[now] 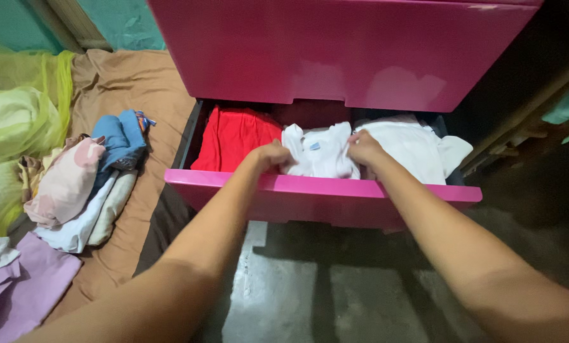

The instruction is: The person opens and closes multiple drawers in a pink plastic storage unit, folding and arranging various garments including shirts and shorts. They repeatedly open drawers, adjust the folded clothes inside, and close the drawers.

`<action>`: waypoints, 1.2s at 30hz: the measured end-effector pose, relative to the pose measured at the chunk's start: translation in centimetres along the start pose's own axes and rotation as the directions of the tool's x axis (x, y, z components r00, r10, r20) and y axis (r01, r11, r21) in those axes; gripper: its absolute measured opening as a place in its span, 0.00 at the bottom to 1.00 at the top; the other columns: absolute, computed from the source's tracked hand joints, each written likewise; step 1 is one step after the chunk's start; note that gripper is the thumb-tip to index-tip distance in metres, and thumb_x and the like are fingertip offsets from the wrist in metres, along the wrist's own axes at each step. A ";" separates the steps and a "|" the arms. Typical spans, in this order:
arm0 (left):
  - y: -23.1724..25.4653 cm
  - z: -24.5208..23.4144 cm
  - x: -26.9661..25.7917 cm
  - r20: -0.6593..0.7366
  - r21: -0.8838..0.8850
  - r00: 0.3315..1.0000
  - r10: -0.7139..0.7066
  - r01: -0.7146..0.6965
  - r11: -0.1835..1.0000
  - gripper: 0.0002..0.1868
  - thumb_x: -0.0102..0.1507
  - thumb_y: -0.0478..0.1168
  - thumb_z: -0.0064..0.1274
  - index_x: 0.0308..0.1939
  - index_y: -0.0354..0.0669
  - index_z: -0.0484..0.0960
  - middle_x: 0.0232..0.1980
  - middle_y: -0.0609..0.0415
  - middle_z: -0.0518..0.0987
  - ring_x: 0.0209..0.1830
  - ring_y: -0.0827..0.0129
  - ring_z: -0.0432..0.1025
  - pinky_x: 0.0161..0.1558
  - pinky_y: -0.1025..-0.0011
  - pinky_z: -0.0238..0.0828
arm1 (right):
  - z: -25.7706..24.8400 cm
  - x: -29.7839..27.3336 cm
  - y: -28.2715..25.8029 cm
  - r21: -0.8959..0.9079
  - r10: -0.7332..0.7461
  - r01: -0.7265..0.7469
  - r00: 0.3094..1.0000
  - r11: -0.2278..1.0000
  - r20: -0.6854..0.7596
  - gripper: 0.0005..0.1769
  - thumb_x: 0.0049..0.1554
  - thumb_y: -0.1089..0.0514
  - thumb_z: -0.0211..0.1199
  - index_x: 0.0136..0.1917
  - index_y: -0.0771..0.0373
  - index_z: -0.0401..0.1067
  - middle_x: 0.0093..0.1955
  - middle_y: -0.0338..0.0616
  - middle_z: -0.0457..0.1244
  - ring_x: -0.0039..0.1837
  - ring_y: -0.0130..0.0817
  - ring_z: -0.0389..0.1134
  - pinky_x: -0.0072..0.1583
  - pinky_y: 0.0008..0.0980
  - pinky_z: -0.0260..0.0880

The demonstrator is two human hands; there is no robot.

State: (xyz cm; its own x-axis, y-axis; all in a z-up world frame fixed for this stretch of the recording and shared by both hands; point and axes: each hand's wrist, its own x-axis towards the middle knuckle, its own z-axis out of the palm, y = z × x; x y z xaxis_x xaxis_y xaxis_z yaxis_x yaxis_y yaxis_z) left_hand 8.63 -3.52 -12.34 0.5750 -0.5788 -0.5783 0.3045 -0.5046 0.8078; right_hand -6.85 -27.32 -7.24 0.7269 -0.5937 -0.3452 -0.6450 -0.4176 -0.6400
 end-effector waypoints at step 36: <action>11.3 20.8 -1.8 0.408 -0.462 0.911 -0.069 0.271 0.845 0.36 0.56 0.65 0.52 0.58 0.44 0.73 0.57 0.41 0.73 0.51 0.50 0.72 0.39 0.52 0.79 | -14.9 -3.7 6.2 0.197 -0.039 0.018 0.994 0.980 0.101 0.29 0.63 0.34 0.47 0.63 0.52 0.75 0.48 0.34 0.71 0.48 0.31 0.70 0.49 0.38 0.72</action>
State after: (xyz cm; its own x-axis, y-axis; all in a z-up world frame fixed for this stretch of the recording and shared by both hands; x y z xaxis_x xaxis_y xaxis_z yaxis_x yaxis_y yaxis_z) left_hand -4.77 -21.55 -4.52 0.1928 -0.7531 -0.6290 0.7636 -0.2874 0.5782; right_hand -17.08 -37.93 0.24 0.7715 -0.5045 -0.3877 -0.5726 -0.2848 -0.7688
